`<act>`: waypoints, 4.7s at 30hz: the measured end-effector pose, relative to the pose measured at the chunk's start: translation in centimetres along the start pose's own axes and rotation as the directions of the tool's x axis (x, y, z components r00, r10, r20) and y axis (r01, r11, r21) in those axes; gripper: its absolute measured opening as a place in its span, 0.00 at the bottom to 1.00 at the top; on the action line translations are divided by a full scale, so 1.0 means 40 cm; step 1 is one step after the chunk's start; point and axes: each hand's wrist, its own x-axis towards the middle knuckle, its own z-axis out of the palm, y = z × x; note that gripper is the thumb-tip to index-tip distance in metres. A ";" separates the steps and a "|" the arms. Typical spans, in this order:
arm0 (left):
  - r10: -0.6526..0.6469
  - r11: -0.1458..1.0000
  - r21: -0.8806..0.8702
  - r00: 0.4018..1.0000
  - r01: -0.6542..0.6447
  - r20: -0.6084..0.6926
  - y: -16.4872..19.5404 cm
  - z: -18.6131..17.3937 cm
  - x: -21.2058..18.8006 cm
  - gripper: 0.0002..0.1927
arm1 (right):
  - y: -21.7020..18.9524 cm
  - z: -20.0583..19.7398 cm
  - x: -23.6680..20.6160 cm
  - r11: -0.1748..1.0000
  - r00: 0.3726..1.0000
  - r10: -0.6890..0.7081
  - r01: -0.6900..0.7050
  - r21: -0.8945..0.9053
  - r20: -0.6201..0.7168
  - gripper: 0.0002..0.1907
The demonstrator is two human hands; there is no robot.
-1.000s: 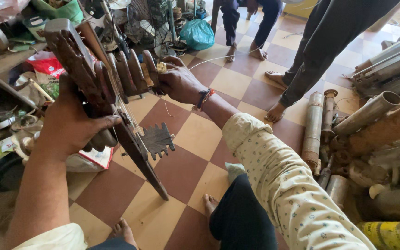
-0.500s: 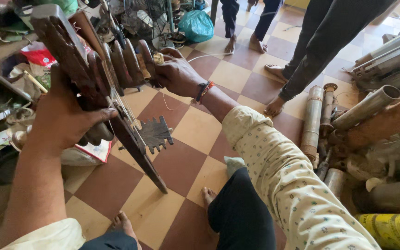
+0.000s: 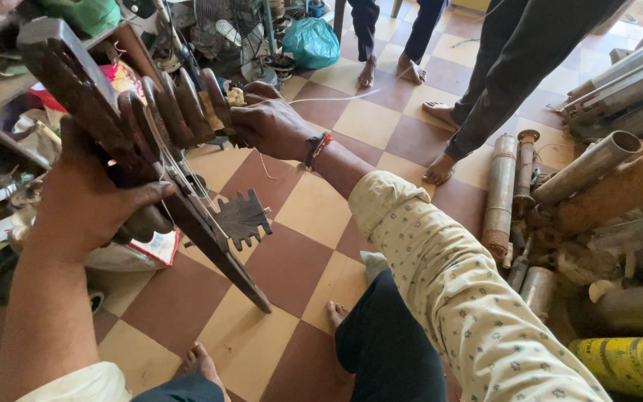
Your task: The person sits on the floor and winds a thin white string onto a vertical wooden spooling device using both hands. The left hand holds the device steady while the right hand rotates the spool and guides the string.
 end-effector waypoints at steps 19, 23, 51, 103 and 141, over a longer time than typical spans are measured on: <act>-0.017 0.992 0.125 1.000 0.020 -0.024 0.019 -0.016 -0.016 0.51 | -0.008 0.001 -0.005 0.999 0.996 0.044 -0.045 0.007 0.076 0.07; -0.040 0.986 0.163 0.999 0.042 -0.015 0.026 -0.017 -0.019 0.51 | -0.012 0.005 -0.001 0.999 0.996 0.045 -0.046 0.013 0.077 0.09; -0.069 0.989 0.127 0.997 0.072 -0.027 0.065 -0.026 -0.015 0.49 | -0.029 -0.011 0.013 0.998 0.999 -0.039 0.039 0.051 0.004 0.11; -0.042 0.998 0.049 0.999 0.041 0.019 0.083 -0.008 -0.010 0.61 | -0.036 0.016 -0.033 0.994 0.994 0.067 -0.074 0.079 0.083 0.09; -0.007 0.998 0.058 1.000 0.008 -0.026 0.084 0.026 -0.027 0.49 | -0.048 0.097 -0.078 0.868 0.937 0.326 -0.349 0.354 0.123 0.11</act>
